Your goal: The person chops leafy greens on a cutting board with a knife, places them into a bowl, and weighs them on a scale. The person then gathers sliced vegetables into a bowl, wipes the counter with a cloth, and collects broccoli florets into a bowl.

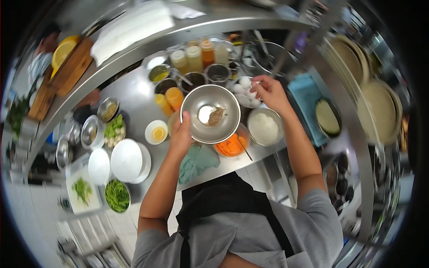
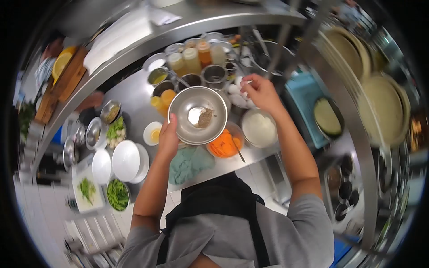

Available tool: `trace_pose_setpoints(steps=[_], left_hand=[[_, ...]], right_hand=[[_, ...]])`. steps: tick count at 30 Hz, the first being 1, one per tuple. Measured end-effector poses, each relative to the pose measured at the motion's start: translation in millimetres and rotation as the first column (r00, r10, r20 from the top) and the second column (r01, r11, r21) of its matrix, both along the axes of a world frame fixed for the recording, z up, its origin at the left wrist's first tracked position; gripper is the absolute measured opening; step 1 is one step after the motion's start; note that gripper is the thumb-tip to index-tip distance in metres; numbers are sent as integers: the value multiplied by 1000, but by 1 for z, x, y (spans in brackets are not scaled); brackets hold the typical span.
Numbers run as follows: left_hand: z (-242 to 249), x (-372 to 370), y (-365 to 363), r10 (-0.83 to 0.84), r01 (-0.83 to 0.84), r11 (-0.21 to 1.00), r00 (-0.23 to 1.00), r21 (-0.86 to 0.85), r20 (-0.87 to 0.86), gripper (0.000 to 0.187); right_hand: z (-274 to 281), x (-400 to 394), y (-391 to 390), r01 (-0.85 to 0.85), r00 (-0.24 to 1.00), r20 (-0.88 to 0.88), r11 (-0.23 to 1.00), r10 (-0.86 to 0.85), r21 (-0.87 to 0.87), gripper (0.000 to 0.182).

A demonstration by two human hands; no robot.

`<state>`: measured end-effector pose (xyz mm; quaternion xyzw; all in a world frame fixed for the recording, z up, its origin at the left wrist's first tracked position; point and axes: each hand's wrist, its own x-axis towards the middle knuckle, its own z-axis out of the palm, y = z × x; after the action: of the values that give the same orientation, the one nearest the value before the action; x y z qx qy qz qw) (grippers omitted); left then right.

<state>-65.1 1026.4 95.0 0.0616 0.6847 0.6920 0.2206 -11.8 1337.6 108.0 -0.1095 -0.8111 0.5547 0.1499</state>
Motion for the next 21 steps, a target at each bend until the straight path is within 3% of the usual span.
trace_pose_setpoints(steps=[1,3,5,7,10,14,16,19,21], left_hand=[[-4,-1,-1,-71,72,988,997,-135,11,58],[-58,-10,2,-143,131,988,979,-86,-148,59],[-48,11,14,-273,225,937,949,266,159,58],[-20,50,19,-536,439,777,837,451,109,56],[-16,105,24,-757,671,598,652,439,35,51],[-45,168,32,-880,751,435,471,497,60,46],[-47,194,35,-941,778,339,269,529,208,44],[-40,228,38,-944,817,315,218,483,248,43],[-40,251,43,-944,856,285,173,431,281,45]], right_hand=[[-3,33,-8,9,1000,-25,999,-10,-32,24],[-1,103,-20,55,997,-44,998,-56,-25,24],[12,178,-42,153,988,25,988,-154,36,25],[23,248,-68,270,953,137,963,-270,22,26],[40,347,-119,475,856,182,875,-484,93,27],[50,459,-177,654,739,148,753,-657,73,26],[54,506,-199,774,620,120,630,-776,72,25],[60,560,-218,852,524,58,521,-850,-53,23],[65,595,-222,871,490,19,489,-871,-33,22]])
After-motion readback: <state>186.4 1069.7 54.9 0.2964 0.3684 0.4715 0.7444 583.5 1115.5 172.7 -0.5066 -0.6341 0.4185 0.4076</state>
